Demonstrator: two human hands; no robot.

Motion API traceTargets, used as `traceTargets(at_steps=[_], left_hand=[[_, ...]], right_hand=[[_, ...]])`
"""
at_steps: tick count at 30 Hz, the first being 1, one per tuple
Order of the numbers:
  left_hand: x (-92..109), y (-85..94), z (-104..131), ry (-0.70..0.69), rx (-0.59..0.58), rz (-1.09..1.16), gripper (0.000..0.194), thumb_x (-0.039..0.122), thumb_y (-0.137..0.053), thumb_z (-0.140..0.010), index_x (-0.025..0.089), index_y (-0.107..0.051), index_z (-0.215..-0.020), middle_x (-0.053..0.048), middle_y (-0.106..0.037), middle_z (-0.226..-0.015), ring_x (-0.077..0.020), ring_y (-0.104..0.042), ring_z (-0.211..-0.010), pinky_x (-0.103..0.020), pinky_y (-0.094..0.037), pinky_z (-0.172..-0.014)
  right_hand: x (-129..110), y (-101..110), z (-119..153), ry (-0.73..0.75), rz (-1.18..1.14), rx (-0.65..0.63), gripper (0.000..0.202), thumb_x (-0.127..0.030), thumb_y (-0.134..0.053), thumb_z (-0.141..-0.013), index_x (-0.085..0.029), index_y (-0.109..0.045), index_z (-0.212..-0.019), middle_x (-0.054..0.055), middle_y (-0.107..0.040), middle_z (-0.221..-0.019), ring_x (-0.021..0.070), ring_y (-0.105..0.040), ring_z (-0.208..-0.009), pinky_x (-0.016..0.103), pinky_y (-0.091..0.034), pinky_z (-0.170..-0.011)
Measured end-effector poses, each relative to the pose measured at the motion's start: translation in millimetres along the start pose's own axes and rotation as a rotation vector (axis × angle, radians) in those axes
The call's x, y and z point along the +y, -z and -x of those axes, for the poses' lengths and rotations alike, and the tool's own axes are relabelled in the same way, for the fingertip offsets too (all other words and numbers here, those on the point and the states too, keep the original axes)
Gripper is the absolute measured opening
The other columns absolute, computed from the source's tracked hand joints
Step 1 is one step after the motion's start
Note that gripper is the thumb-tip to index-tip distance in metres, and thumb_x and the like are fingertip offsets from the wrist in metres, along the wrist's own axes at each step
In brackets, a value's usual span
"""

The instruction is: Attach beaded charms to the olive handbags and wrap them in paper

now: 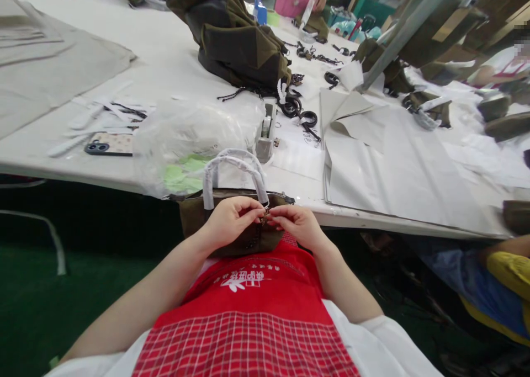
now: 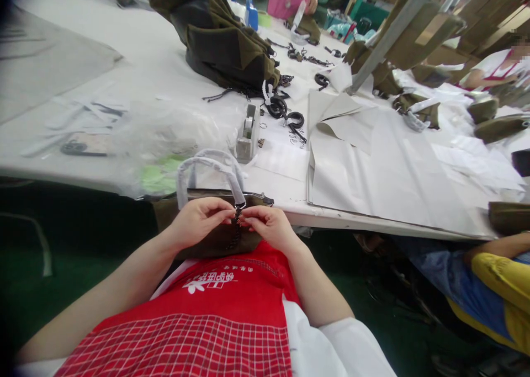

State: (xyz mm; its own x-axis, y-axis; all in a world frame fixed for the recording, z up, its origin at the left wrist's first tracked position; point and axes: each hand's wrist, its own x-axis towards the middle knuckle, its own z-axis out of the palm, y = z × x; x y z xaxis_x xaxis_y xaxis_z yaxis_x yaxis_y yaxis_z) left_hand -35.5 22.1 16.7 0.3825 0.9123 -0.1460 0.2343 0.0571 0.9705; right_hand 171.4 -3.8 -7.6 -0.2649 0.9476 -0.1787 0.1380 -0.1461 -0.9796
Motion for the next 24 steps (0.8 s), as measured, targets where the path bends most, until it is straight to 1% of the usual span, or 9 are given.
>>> traceTargets(at_steps=[2,4,6,8,11,13,15,19,24], left_hand=[[-2,0.0,-1,-0.018,-0.002,-0.071,0.020,0.034,-0.061,-0.082,0.017,-0.071,-0.083,-0.002,-0.070,-0.074,-0.0129,-0.063,-0.063,-0.023,-0.052,-0.063],[-4,-0.4,-1,-0.023,0.004,-0.120,0.021,0.035,-0.059,-0.083,0.017,-0.070,-0.082,-0.001,-0.069,-0.073,-0.0128,-0.061,-0.062,-0.022,-0.051,-0.061],[-6,-0.8,-1,-0.040,0.004,-0.152,0.021,0.035,-0.058,-0.084,0.018,-0.069,-0.082,-0.002,-0.069,-0.075,-0.0137,-0.061,-0.065,-0.023,-0.050,-0.063],[-7,-1.3,-1,-0.063,0.001,-0.179,0.021,0.035,-0.056,-0.085,0.018,-0.069,-0.082,-0.002,-0.070,-0.078,-0.0150,-0.062,-0.071,-0.024,-0.050,-0.068],[-6,-1.9,-2,-0.090,-0.012,-0.223,0.021,0.034,-0.055,-0.085,0.019,-0.068,-0.081,-0.002,-0.069,-0.079,-0.0164,-0.062,-0.076,-0.026,-0.050,-0.073],[-6,-2.2,-3,-0.111,-0.023,-0.278,0.020,0.032,-0.053,-0.086,0.019,-0.068,-0.081,-0.002,-0.069,-0.079,-0.0167,-0.061,-0.077,-0.026,-0.048,-0.074],[-5,-2.3,-3,-0.145,-0.036,-0.346,0.020,0.030,-0.052,-0.087,0.020,-0.068,-0.081,-0.002,-0.067,-0.078,-0.0165,-0.060,-0.076,-0.027,-0.047,-0.074],[-7,-2.2,-2,-0.211,-0.070,-0.418,0.021,0.028,-0.050,-0.089,0.020,-0.068,-0.081,-0.002,-0.065,-0.078,-0.0161,-0.059,-0.076,-0.027,-0.045,-0.072],[-7,-3.2,-2,-0.195,-0.078,-0.415,0.021,0.028,-0.049,-0.089,0.020,-0.068,-0.081,-0.003,-0.066,-0.079,-0.0166,-0.058,-0.077,-0.028,-0.045,-0.075]], right_hand=[[3,1,-2,0.046,0.086,0.049,0.019,-0.032,-0.064,-0.084,-0.021,-0.074,-0.096,0.005,-0.075,-0.087,0.0177,-0.071,-0.077,0.030,-0.059,-0.068],[3,3,-4,0.153,0.208,0.122,0.016,-0.029,-0.064,-0.084,-0.023,-0.076,-0.093,0.005,-0.074,-0.087,0.0179,-0.069,-0.079,0.031,-0.058,-0.073],[2,4,-6,0.269,0.300,0.176,0.014,-0.026,-0.065,-0.083,-0.026,-0.077,-0.090,0.005,-0.073,-0.093,0.0187,-0.068,-0.087,0.033,-0.056,-0.081],[0,4,-7,0.314,0.321,0.176,0.013,-0.025,-0.064,-0.084,-0.026,-0.076,-0.088,0.005,-0.072,-0.096,0.0192,-0.067,-0.091,0.034,-0.055,-0.085],[0,-1,-6,0.246,0.262,0.130,0.016,-0.027,-0.063,-0.084,-0.025,-0.073,-0.097,0.004,-0.074,-0.092,0.0186,-0.070,-0.085,0.033,-0.056,-0.083],[1,-5,-5,0.203,0.215,0.119,0.027,-0.028,-0.065,-0.084,-0.024,-0.067,-0.110,0.003,-0.075,-0.090,0.0181,-0.071,-0.081,0.033,-0.057,-0.081],[1,-7,-3,0.197,0.207,0.112,0.034,-0.028,-0.066,-0.083,-0.023,-0.062,-0.116,0.003,-0.076,-0.090,0.0178,-0.073,-0.080,0.032,-0.058,-0.082],[0,-9,-2,0.206,0.250,0.104,0.028,-0.028,-0.066,-0.083,-0.021,-0.063,-0.110,0.004,-0.077,-0.090,0.0189,-0.074,-0.083,0.032,-0.058,-0.082],[-3,-9,-3,0.199,0.296,0.106,0.025,-0.031,-0.065,-0.083,-0.021,-0.066,-0.106,0.004,-0.077,-0.090,0.0200,-0.074,-0.082,0.032,-0.059,-0.080]])
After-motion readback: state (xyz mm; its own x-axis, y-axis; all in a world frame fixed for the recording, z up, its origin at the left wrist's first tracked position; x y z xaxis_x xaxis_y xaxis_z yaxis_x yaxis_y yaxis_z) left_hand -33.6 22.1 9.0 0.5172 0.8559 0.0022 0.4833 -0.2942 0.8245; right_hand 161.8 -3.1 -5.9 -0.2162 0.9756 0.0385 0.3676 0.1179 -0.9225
